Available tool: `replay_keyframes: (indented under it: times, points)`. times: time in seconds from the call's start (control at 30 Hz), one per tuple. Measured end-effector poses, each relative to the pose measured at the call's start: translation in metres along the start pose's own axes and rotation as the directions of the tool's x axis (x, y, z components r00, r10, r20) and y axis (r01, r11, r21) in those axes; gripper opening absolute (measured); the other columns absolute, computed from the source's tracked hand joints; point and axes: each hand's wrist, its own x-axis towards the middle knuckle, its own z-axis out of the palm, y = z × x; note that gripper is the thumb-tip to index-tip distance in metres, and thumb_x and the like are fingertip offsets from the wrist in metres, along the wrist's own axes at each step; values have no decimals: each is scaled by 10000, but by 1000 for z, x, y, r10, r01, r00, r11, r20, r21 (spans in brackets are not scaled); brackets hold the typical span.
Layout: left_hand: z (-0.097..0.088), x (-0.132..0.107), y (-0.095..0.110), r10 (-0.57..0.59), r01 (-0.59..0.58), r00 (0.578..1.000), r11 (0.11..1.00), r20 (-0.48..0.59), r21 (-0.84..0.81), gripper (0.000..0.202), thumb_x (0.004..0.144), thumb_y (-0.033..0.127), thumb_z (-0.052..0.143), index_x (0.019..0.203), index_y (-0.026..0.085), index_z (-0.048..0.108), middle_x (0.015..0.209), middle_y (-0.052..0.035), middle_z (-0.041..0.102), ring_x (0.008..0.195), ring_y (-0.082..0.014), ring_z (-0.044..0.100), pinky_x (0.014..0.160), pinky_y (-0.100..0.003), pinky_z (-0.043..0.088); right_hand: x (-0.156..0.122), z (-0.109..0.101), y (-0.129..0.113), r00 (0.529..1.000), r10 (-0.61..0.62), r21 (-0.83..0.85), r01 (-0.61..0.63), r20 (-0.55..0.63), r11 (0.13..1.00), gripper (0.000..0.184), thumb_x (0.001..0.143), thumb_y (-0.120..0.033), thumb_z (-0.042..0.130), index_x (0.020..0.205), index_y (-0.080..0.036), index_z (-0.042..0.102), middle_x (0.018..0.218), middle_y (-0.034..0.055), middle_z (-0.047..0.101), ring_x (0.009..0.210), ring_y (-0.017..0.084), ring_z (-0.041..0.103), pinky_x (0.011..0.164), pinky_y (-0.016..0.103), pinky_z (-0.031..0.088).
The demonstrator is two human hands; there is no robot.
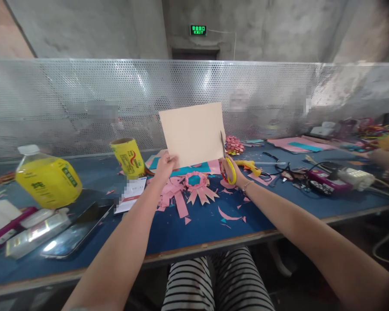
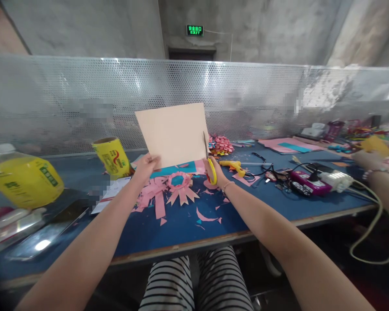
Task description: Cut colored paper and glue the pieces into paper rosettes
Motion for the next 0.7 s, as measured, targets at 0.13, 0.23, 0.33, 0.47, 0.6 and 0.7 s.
replay_keyframes:
  times: [0.13,0.23,0.33,0.47,0.6,0.7]
  points:
    - [-3,2,-4,34,-34,999,999,-10,9,240,656,250,580,881,166,583,784,-30,623,609,-141,574,440,-232,470,0,0,2,1000,-18,54,18,-3,998,419,690,-624,526,644,-237,372,470,-48,393,437,107,395,455,263,381]
    - [-4,4,-7,55,-55,998,998,-3,20,204,664,257,577,845,165,571,689,-7,594,491,-108,525,410,-226,447,0,-3,4,998,-22,125,14,62,992,453,673,-654,520,620,-227,381,478,-50,410,443,93,407,508,263,422]
    - [-5,5,-8,90,-91,996,996,26,21,175,661,274,585,791,160,559,577,24,539,392,-78,450,365,-203,395,1,-6,5,992,-14,188,-11,129,982,472,674,-664,513,591,-217,386,492,-38,428,442,90,416,519,269,436]
    - [-7,7,-10,139,-140,988,990,68,14,173,647,303,605,731,167,538,473,58,472,344,-67,403,344,-188,344,1,-7,3,990,51,234,-82,132,969,466,664,-653,536,587,-214,399,514,-32,426,442,92,422,491,264,431]
    - [-10,9,-12,168,-173,984,982,64,72,148,671,307,583,691,173,524,439,60,448,332,-72,388,357,-198,319,-1,-8,-3,987,55,195,-85,154,977,492,650,-682,517,572,-214,385,506,-34,418,458,99,442,526,271,452]
    - [-10,7,-9,195,-205,978,966,78,160,128,695,294,562,712,171,530,439,56,453,327,-77,386,365,-205,308,-3,-9,-8,989,38,176,-63,143,982,511,624,-710,510,583,-217,380,498,-35,435,466,105,453,522,271,454]
